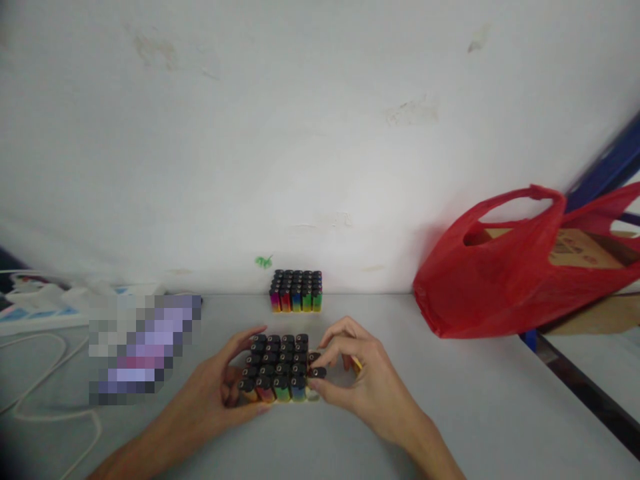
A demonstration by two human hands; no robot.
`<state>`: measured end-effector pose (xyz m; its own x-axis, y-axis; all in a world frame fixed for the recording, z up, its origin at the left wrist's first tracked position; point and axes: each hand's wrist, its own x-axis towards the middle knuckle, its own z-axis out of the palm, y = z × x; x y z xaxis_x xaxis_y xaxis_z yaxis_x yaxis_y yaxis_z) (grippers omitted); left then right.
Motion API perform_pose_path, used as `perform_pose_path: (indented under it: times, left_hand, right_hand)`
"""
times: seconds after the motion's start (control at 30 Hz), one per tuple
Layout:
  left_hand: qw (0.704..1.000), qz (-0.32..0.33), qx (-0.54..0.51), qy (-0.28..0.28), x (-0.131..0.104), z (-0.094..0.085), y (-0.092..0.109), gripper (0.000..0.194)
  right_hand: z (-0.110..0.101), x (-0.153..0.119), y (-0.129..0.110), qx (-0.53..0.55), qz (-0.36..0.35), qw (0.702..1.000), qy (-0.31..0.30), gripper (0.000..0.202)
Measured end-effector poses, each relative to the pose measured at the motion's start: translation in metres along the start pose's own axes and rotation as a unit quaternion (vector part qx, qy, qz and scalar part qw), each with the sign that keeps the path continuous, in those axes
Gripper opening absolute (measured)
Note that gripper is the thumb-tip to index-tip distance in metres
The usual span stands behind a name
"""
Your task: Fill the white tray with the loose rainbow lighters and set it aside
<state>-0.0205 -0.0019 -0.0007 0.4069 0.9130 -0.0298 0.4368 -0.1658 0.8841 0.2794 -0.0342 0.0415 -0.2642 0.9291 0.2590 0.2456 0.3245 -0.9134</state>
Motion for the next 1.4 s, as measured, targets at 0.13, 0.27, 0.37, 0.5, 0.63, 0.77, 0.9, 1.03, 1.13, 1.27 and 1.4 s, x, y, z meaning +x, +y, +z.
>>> perform_pose_path:
  times: [0.13, 0.27, 0.37, 0.5, 0.63, 0.77, 0.9, 1.03, 1.13, 1.27, 1.4]
  left_hand:
    - [1.000, 0.004, -0.007, 0.011, 0.001, 0.000, -0.003, 0.102]
    - [1.000, -0.003, -0.018, 0.008, 0.000, 0.001, -0.003, 0.101]
    - [1.000, -0.009, -0.022, 0.002, -0.001, 0.000, -0.003, 0.104]
    - [1.000, -0.007, -0.015, 0.005, -0.001, 0.000, -0.003, 0.105]
    - [1.000, -0.003, -0.011, 0.010, -0.001, 0.001, -0.003, 0.100]
    - [1.000, -0.006, -0.013, 0.003, 0.001, 0.000, -0.003, 0.105]
    - [1.000, -0.006, -0.017, 0.008, -0.001, -0.001, -0.003, 0.104]
    - [1.000, -0.006, -0.007, 0.008, -0.002, -0.001, -0.002, 0.103]
    - [1.000, -0.004, -0.008, 0.014, -0.002, 0.000, -0.001, 0.102]
    - [1.000, 0.002, -0.010, 0.012, -0.002, 0.000, 0.000, 0.100]
    - [1.000, 0.004, -0.008, 0.015, -0.002, 0.000, -0.001, 0.102]
  right_hand:
    - [0.003, 0.000, -0.002, -0.017, 0.000, 1.000, -0.011, 0.012]
    - [0.002, 0.001, -0.002, -0.021, 0.010, 0.999, 0.031, 0.019]
    - [-0.003, 0.002, 0.005, -0.097, 0.046, 0.987, 0.119, 0.022]
    - [-0.008, 0.001, 0.024, -0.278, 0.115, 0.934, 0.193, 0.020]
    - [-0.006, -0.002, 0.039, -0.371, 0.145, 0.907, 0.133, 0.020]
    - [-0.004, -0.004, 0.043, -0.385, 0.151, 0.907, 0.075, 0.020]
    - [-0.004, -0.003, 0.040, -0.350, 0.121, 0.925, 0.079, 0.023]
    - [0.000, -0.003, 0.034, -0.253, 0.121, 0.954, 0.109, 0.027]
    - [0.003, -0.002, 0.027, -0.138, 0.136, 0.972, 0.134, 0.029]
    - [0.006, 0.004, 0.021, 0.069, 0.176, 0.971, 0.148, 0.031]
    - [0.007, 0.010, 0.020, 0.211, 0.209, 0.946, 0.130, 0.049]
